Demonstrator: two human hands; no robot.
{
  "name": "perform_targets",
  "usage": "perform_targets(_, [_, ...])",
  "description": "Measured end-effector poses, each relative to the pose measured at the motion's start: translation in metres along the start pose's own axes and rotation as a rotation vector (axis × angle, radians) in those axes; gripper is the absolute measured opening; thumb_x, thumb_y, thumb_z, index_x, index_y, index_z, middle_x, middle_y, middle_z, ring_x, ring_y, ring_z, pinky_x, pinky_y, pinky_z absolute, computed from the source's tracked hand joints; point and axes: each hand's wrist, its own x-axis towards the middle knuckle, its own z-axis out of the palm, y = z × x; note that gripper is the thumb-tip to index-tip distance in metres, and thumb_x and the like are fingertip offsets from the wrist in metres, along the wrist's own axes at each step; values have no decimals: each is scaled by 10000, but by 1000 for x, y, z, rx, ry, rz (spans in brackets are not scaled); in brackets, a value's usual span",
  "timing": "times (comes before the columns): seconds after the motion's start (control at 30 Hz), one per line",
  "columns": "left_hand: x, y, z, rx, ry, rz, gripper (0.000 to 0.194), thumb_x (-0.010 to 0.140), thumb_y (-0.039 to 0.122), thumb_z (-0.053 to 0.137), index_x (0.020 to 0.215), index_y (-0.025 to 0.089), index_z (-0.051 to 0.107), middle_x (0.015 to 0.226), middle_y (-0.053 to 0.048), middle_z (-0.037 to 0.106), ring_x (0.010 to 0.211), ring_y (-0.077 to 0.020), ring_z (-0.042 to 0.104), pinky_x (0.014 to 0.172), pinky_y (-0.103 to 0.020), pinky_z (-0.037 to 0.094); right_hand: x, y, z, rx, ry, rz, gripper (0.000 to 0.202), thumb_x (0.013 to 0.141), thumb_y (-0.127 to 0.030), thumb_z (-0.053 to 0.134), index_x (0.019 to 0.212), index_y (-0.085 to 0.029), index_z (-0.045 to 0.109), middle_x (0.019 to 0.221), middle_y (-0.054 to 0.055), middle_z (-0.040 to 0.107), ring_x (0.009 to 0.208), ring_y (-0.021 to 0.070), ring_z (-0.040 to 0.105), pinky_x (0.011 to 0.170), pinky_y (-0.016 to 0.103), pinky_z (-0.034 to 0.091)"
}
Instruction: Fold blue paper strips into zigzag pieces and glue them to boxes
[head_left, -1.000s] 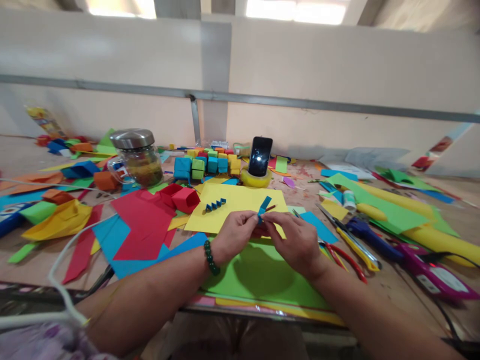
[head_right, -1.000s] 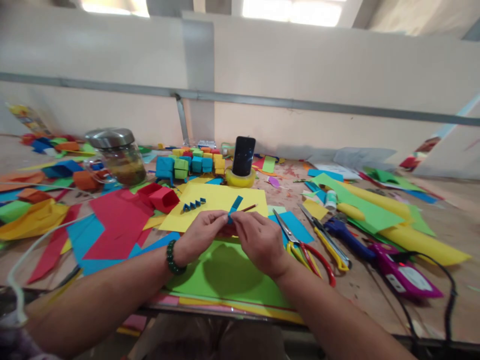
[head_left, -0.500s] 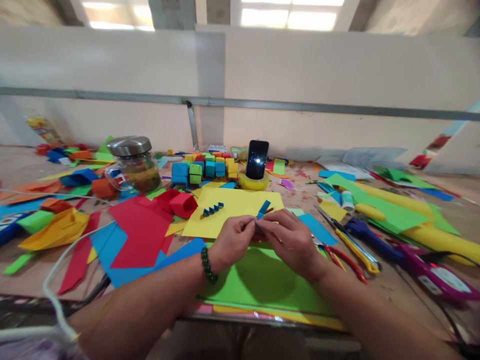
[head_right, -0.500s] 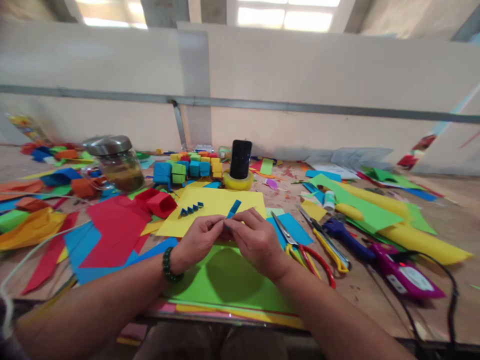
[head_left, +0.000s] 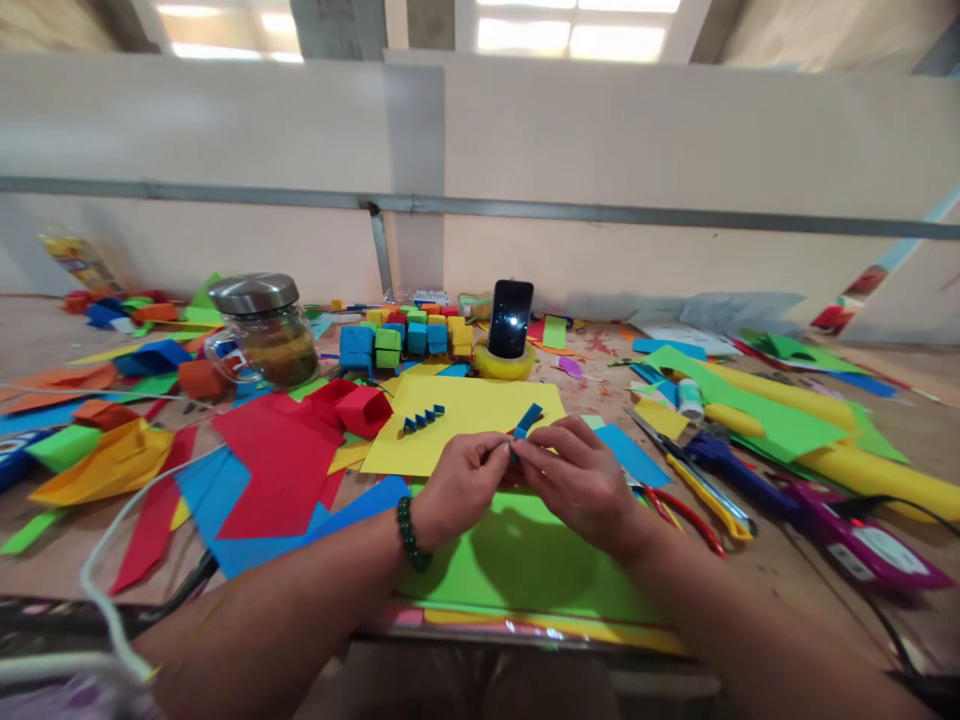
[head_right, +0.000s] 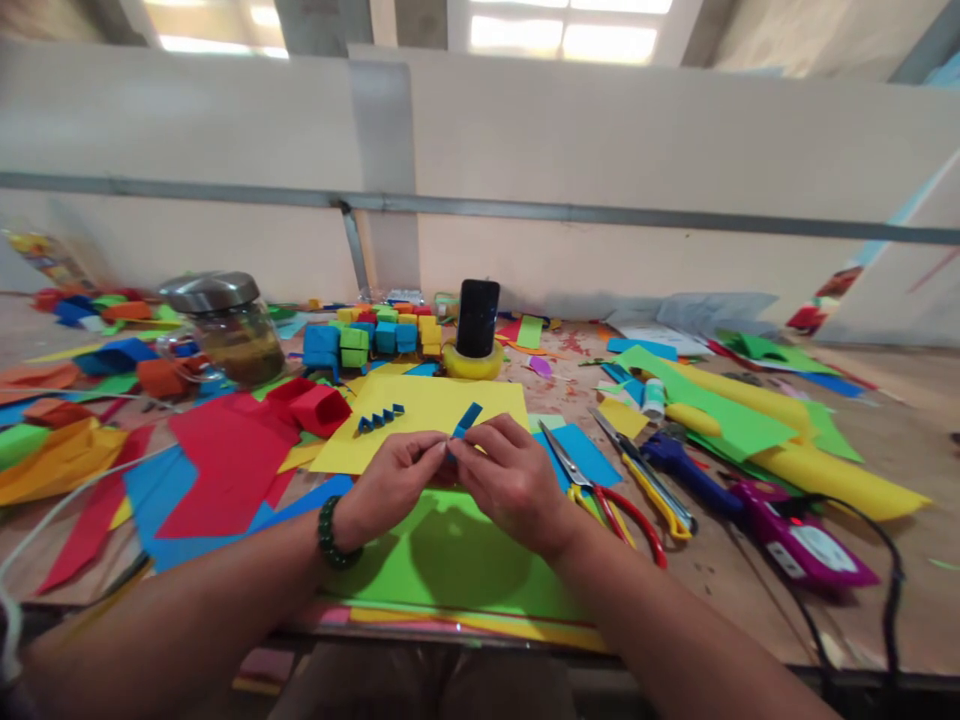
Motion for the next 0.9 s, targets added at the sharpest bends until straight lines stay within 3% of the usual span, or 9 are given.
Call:
perform_targets(0.17, [-2,7,-2,4,-25,-9,243,797,340,586,701,118,613,642,-7,618,615,-117,599,636,-230,529,-1,3,1,74,11,-9,343,800,-89,595,1117,-220,608,898,75,643,797,177,533,680,339,501])
perform_targets(0.3, [1,7,-7,-14,-23,-24,305,771,415,628,710,116,612,645,-22,636,608,-131,626,637,-250,536,-1,3,0,149,-46,99,313,826,-120,560,1115,-222,621,931,84,625,827,180,557,706,352,495])
perform_targets(0.4, [5,7,-9,-26,-29,-38,370,765,482,629,790,114,630,675,-54,674,628,-158,664,660,-278,543,2,0,-3,337,-44,316,259,874,-163,508,1090,-217,641,977,84,607,892,174,583,755,334,494])
perform_targets(0.57, [5,3,-8,80,-14,63,428,824,515,555,911,104,634,778,-101,705,670,-173,688,678,-288,553,9,0,-1,684,207,863,191,870,-342,552,794,-184,627,739,13,607,674,124,560,656,277,469])
perform_targets(0.67, [4,-2,-8,215,11,191,353,863,441,538,930,111,646,853,-109,708,741,-177,689,709,-281,551,10,3,4,972,101,1100,265,804,-442,616,783,-178,620,742,3,613,687,126,561,684,294,468])
perform_targets(0.77, [4,-4,-8,270,21,242,277,858,368,573,943,118,658,839,-93,714,754,-172,682,713,-271,549,9,6,6,1174,-13,1107,278,780,-420,646,937,-191,658,830,15,645,753,141,578,770,338,466])
perform_targets(0.9, [6,-4,-9,159,26,179,309,834,392,595,928,107,668,826,-94,716,742,-184,689,719,-291,563,6,9,6,1367,-49,1016,230,772,-316,620,945,-185,696,932,54,676,873,189,602,840,372,460])
